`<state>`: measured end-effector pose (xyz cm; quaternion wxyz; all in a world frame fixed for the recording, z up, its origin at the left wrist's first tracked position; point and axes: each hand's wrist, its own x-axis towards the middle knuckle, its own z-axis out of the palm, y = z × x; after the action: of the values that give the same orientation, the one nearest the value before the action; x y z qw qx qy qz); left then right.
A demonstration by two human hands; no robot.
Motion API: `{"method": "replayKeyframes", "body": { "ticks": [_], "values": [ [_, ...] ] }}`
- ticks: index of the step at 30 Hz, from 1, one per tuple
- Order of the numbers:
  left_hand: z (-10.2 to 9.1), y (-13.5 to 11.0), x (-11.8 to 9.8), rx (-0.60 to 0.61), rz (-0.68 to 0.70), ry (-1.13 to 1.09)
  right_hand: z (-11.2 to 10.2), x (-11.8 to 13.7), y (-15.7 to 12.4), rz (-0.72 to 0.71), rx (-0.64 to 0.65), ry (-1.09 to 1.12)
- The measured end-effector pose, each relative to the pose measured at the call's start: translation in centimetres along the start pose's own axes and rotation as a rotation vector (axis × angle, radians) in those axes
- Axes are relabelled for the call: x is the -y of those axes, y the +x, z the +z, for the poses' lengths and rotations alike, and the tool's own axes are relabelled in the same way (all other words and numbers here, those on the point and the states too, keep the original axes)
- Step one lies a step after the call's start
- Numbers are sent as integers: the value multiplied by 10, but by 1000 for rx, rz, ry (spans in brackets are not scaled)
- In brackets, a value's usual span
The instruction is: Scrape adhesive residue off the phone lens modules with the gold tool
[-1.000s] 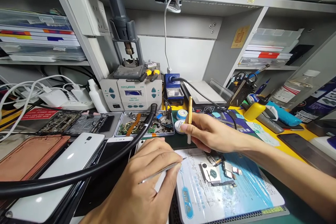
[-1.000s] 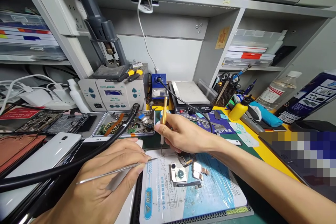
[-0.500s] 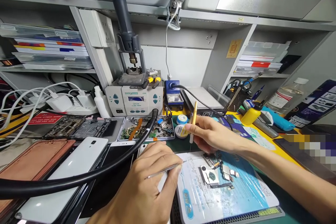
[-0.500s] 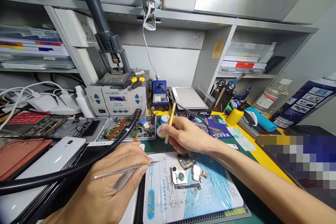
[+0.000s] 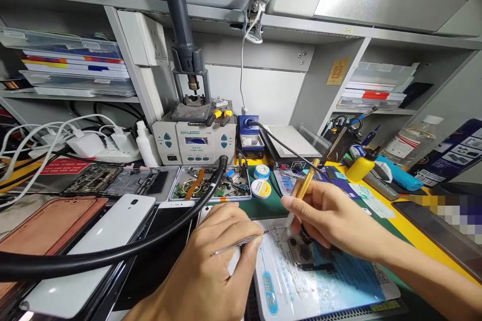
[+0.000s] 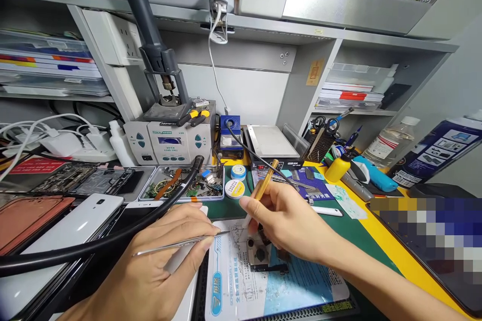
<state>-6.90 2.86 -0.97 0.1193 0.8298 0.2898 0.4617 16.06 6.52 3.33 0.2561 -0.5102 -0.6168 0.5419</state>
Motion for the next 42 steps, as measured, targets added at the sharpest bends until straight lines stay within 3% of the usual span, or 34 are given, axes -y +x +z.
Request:
{"method": "replayKeyframes", "body": {
  "ticks": [5,8,10,13,14,18,34,42],
  "values": [
    [2,0,0,-17,8,12,-17,4,7,251,241,150],
    [4,0,0,-30,14,20,-18,5,-1,307,326,174],
    [4,1,0,-17,4,18,-13,5,-9,215,231,138],
    [4,1,0,-32,5,18,-3,1,-17,-155,-113,-108],
    [4,1,0,-35,5,19,0,-1,-18,-260,-170,-213],
    [3,0,-1,-20,4,23,6,-12,-15,-478,-180,-450],
    [3,4,-2,-32,34,25,14,-14,-12,-593,-166,-565],
    [8,2,0,-47,47,30,14,-17,-12,-559,-192,-523]
  ]
}}
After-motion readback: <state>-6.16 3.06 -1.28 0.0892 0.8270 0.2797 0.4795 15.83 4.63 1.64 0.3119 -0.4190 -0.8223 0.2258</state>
